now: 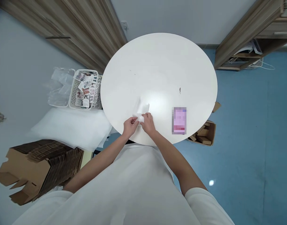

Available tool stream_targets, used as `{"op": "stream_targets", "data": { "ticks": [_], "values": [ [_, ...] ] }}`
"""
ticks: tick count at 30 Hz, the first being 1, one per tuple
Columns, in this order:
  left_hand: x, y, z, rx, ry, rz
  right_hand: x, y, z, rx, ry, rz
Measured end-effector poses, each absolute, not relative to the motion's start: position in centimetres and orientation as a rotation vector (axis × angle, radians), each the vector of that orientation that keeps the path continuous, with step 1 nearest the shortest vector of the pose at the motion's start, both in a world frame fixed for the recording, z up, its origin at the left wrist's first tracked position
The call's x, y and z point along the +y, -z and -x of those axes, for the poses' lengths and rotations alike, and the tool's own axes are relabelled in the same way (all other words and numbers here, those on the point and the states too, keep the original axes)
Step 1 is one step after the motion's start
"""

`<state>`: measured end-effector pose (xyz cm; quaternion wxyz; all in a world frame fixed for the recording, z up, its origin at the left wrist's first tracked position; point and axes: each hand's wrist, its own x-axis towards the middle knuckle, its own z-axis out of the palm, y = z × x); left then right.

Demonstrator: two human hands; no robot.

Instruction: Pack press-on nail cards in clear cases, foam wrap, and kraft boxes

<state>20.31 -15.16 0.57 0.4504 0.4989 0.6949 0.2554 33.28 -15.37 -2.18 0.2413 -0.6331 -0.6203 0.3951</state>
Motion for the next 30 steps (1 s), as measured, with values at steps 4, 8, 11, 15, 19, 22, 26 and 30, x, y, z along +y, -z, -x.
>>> {"op": "stream_targets", "data": {
  "ticks": [4, 8, 11, 15, 19, 22, 26, 30],
  "values": [
    [-15.1, -0.5, -21.0, 1.677, -0.502, -1.559, -14.5, 2.1, -33.3, -1.673, -1.183, 1.700],
    [-14.9, -0.4, -21.3, 1.620, -0.377, -1.781, -13.7, 2.1, -33.8, -1.632, -1.311, 1.734],
    [-15.4, -0.3, -21.2, 1.555, -0.315, -1.870, -13.7, 2.2, -34.4, -1.629, -1.398, 1.684],
    [-16.5, -0.4, -20.6, 1.507, -0.374, -1.788, -14.1, 2.1, -34.6, -1.571, -1.501, 1.601],
    [-17.3, -0.2, -20.3, 1.474, -0.441, -1.646, -14.3, 1.6, -33.1, -1.416, -1.372, 1.776],
    [-18.0, 0.0, -20.2, 1.408, -0.477, -1.648, -14.3, 1.7, -31.9, -1.325, -1.231, 1.888],
    [-18.3, 0.0, -19.0, 1.414, -0.567, -1.757, -14.6, 2.1, -31.5, -1.301, -1.156, 1.864],
    [-15.7, -0.2, -17.0, 1.370, -0.448, -2.114, -14.6, 2.3, -32.0, -1.313, -1.169, 1.830]
  ]
}}
